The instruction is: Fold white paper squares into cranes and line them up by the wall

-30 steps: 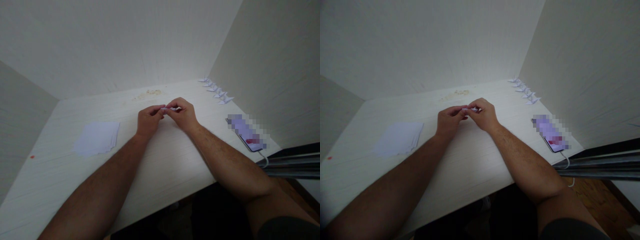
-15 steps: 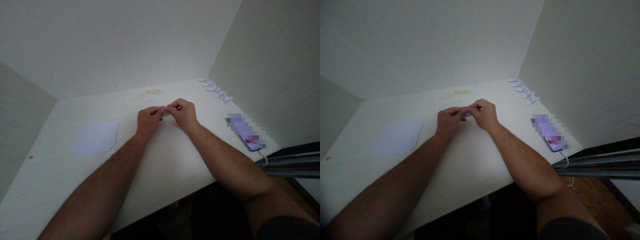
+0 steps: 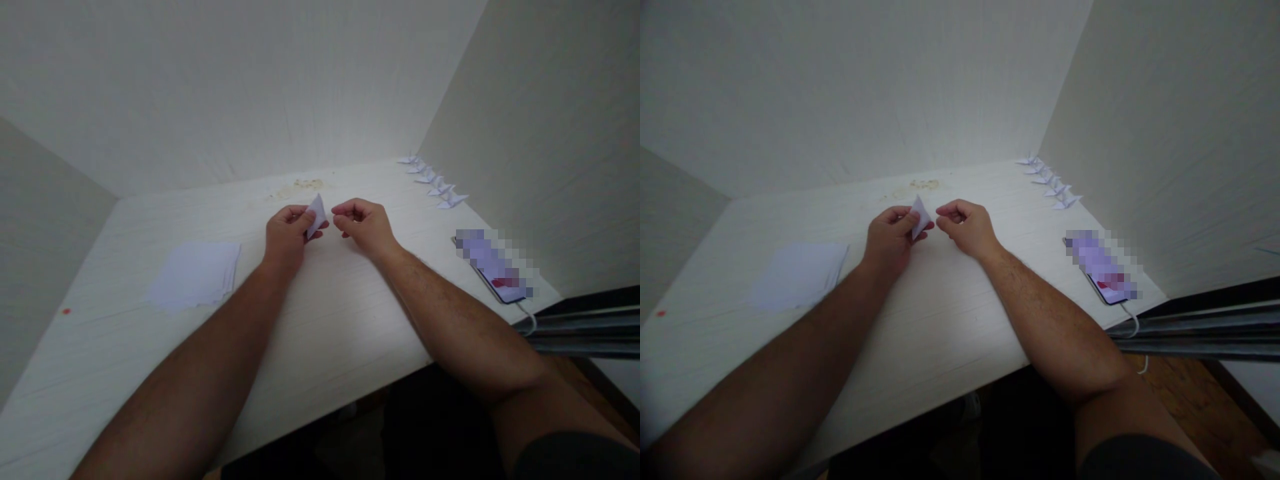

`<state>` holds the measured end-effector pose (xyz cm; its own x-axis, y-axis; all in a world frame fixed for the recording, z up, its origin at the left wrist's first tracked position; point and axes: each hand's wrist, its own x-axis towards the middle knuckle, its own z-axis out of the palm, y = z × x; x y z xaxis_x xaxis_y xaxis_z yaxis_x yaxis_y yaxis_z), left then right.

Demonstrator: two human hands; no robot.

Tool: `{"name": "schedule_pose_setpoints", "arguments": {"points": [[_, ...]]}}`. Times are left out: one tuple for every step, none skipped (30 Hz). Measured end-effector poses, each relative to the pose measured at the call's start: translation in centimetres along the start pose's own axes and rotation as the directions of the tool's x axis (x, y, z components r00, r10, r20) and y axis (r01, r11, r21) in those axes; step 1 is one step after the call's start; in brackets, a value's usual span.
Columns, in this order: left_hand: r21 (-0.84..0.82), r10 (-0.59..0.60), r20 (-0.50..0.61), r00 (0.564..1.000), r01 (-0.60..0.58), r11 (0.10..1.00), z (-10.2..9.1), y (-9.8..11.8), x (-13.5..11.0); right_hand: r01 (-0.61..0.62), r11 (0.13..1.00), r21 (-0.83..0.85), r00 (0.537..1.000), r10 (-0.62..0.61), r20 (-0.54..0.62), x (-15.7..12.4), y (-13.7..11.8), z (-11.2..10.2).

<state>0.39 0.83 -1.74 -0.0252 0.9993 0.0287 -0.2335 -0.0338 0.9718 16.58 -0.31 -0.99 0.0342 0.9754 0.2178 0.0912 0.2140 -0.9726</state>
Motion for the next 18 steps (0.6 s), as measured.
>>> {"name": "schedule_pose_setpoints", "arguments": {"points": [[-0.040,-0.017,0.015,1.000,0.018,0.999,-0.08,0.03,0.09,-0.002,1.000,-0.003,1.000,0.002,0.009,-0.05,-0.01,0.10],[-0.070,-0.028,0.041,0.999,0.031,0.997,-0.14,0.06,0.15,-0.001,1.000,-0.005,1.000,0.001,0.017,-0.11,-0.03,0.19],[-0.091,-0.033,0.075,0.997,0.040,0.995,-0.18,0.09,0.18,0.000,1.000,-0.004,1.000,0.000,0.024,-0.16,-0.06,0.26],[-0.107,-0.035,0.107,0.994,0.046,0.993,-0.20,0.11,0.18,0.002,1.000,-0.002,1.000,-0.002,0.027,-0.19,-0.09,0.30],[-0.117,-0.032,0.133,0.991,0.047,0.992,-0.20,0.11,0.17,0.004,1.000,0.000,1.000,-0.004,0.028,-0.21,-0.11,0.33],[-0.123,-0.025,0.150,0.988,0.044,0.991,-0.18,0.10,0.16,0.007,1.000,0.002,1.000,-0.007,0.027,-0.21,-0.11,0.34],[-0.124,-0.016,0.157,0.987,0.036,0.992,-0.15,0.05,0.15,0.012,1.000,0.005,1.000,-0.012,0.026,-0.20,-0.10,0.35],[-0.122,-0.003,0.158,0.987,0.023,0.992,-0.11,-0.03,0.16,0.016,1.000,0.009,1.000,-0.017,0.025,-0.18,-0.07,0.35],[-0.117,0.013,0.157,0.988,0.006,0.993,-0.07,-0.15,0.17,0.022,1.000,0.013,0.999,-0.023,0.024,-0.16,-0.04,0.35],[-0.109,0.031,0.157,0.987,-0.014,0.994,-0.03,-0.28,0.19,0.029,0.999,0.020,0.999,-0.029,0.024,-0.14,-0.01,0.35],[-0.096,0.051,0.158,0.986,-0.036,0.995,0.01,-0.42,0.21,0.035,0.999,0.027,0.999,-0.036,0.024,-0.12,0.01,0.35],[-0.075,0.073,0.161,0.984,-0.061,0.995,0.05,-0.55,0.21,0.039,0.999,0.030,0.999,-0.040,0.023,-0.12,0.01,0.35],[-0.043,0.096,0.161,0.982,-0.090,0.995,0.09,-0.67,0.20,0.041,0.999,0.030,0.999,-0.042,0.021,-0.13,0.00,0.35],[-0.001,0.120,0.160,0.980,-0.121,0.993,0.12,-0.75,0.17,0.040,0.999,0.027,0.999,-0.041,0.022,-0.15,-0.02,0.35],[0.046,0.143,0.155,0.978,-0.151,0.987,0.15,-0.78,0.13,0.037,0.999,0.021,0.999,-0.038,0.025,-0.18,-0.06,0.35],[0.091,0.165,0.145,0.976,-0.179,0.980,0.17,-0.77,0.06,0.035,0.999,0.015,0.999,-0.036,0.030,-0.20,-0.11,0.36],[0.130,0.185,0.133,0.974,-0.202,0.971,0.19,-0.72,-0.02,0.035,0.999,0.011,0.999,-0.035,0.036,-0.23,-0.16,0.36],[0.161,0.200,0.122,0.972,-0.218,0.963,0.20,-0.65,-0.10,0.036,0.999,0.009,0.999,-0.037,0.040,-0.26,-0.20,0.37]]}}
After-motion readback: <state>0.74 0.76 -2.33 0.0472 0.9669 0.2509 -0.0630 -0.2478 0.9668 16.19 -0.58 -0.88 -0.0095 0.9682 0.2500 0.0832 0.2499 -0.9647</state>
